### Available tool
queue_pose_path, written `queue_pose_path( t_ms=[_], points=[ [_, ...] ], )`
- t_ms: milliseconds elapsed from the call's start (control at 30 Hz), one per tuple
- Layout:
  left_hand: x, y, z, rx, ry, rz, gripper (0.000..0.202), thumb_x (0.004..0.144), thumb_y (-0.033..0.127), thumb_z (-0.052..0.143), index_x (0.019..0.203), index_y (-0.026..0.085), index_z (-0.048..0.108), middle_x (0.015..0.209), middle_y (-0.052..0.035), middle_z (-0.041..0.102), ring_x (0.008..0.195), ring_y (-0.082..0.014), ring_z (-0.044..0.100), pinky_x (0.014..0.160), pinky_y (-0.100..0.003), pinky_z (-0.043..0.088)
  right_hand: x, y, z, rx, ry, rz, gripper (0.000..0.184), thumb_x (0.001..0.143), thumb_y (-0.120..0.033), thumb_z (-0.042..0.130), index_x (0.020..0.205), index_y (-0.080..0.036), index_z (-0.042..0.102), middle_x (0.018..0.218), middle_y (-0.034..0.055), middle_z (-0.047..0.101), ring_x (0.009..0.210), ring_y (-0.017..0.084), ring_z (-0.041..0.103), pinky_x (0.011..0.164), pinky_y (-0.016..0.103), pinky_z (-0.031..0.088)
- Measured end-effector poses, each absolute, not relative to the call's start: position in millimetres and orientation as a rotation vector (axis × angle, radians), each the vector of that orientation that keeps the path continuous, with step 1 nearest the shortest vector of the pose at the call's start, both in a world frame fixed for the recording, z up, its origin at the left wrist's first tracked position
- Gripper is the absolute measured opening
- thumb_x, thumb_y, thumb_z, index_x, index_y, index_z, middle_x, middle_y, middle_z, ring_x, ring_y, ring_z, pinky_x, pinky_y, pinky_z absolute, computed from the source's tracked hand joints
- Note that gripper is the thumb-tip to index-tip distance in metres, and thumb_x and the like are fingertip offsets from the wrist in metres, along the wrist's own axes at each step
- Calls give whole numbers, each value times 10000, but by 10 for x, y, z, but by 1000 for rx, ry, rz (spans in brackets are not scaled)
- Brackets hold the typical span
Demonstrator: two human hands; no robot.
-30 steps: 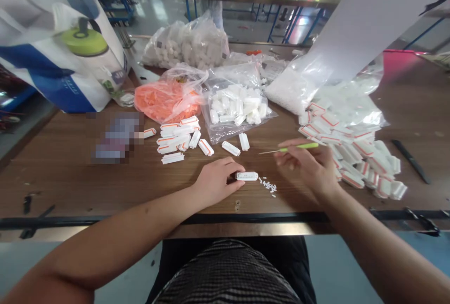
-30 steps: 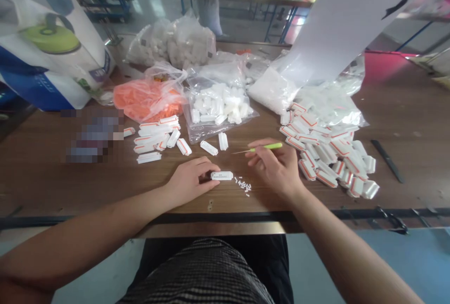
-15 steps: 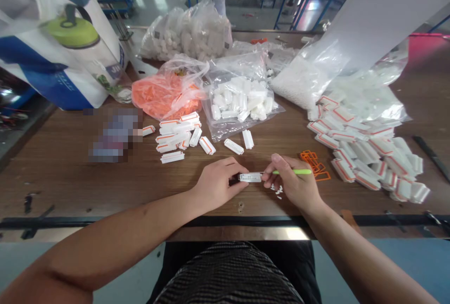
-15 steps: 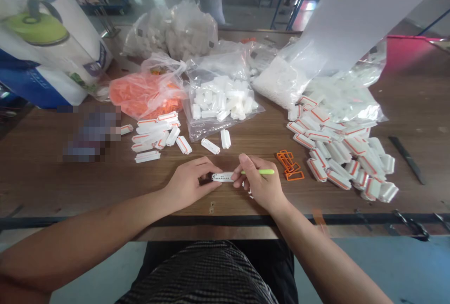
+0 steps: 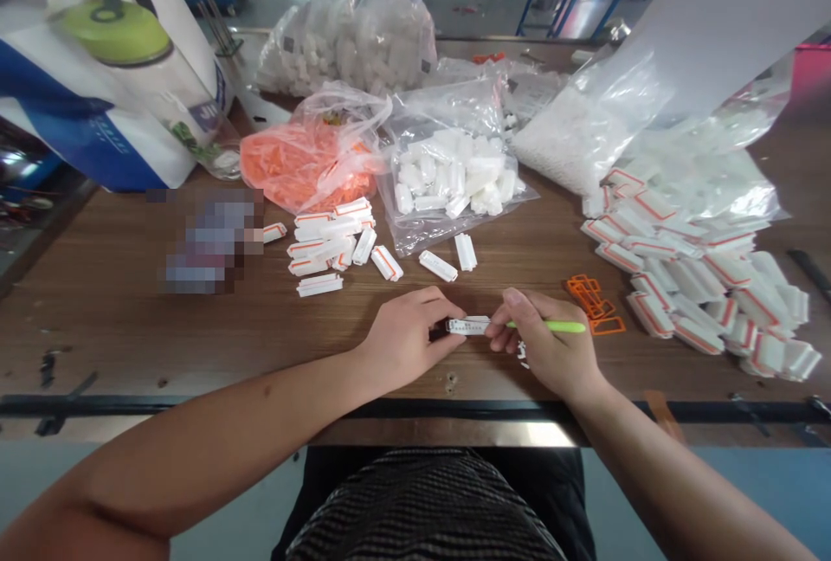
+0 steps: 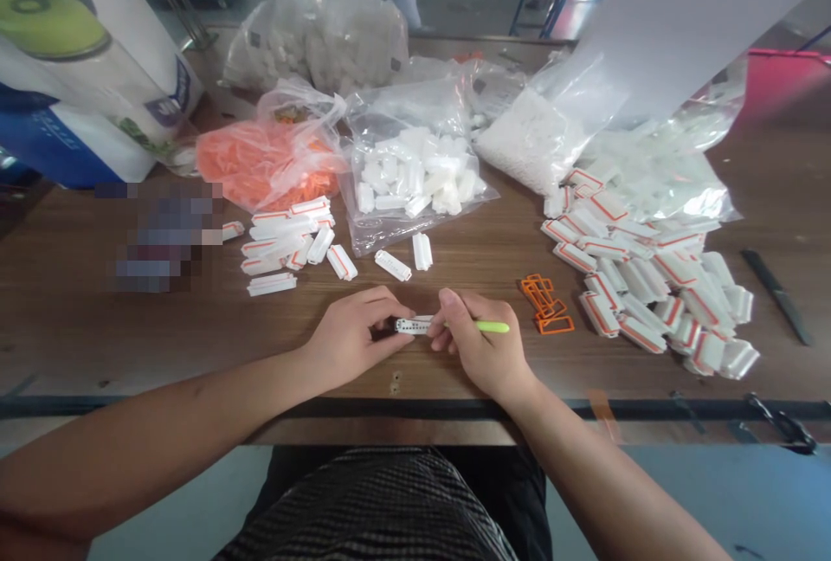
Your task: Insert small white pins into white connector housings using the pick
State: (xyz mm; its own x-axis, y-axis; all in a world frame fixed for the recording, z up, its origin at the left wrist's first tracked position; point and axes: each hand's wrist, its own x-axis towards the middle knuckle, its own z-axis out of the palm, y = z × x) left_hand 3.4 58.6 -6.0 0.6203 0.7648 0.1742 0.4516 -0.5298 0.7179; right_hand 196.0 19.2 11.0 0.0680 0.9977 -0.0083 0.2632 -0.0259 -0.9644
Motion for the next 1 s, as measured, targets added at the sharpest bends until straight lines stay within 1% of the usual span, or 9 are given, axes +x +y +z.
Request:
queue_pose_path(
  t_ms=[533, 733, 900, 1000],
  points=[
    [33, 591, -94, 2203, 929, 681, 147, 844, 244, 689, 976, 181, 690, 851, -10, 643, 698, -122, 579, 638, -245, 459, 1964, 177, 81, -1450, -1357, 987, 490, 956, -447, 470, 594, -170, 651, 536, 23, 656, 398, 91, 594, 382, 179, 459],
    [37, 584, -105, 2192, 932, 689, 150, 844, 242, 691, 985, 191, 694, 858, -5, 646, 707, -121, 580, 645, -242, 458, 1946, 163, 119, -1451, -1479, 903, 461, 972, -370, 453, 597, -176, 640, 525, 5, 653, 404, 86, 597, 398, 180, 459],
    [43, 587, -78, 2173, 970, 636, 163, 820, 225, 717, 980, 196, 700, 860, 1, 649, 706, -122, 574, 652, -248, 453, 1943, 161, 208, -1371, -1803, 672, 382, 962, -271, 488, 629, -172, 648, 522, -11, 644, 452, 86, 616, 484, 200, 469],
    [44, 591, -79, 2168, 978, 629, 153, 813, 221, 723, 962, 192, 703, 847, 2, 644, 703, -122, 571, 649, -250, 451, 1948, 176, 202, -1361, -1834, 676, 388, 961, -276, 491, 621, -172, 645, 523, -9, 640, 449, 89, 612, 474, 204, 460]
  ],
)
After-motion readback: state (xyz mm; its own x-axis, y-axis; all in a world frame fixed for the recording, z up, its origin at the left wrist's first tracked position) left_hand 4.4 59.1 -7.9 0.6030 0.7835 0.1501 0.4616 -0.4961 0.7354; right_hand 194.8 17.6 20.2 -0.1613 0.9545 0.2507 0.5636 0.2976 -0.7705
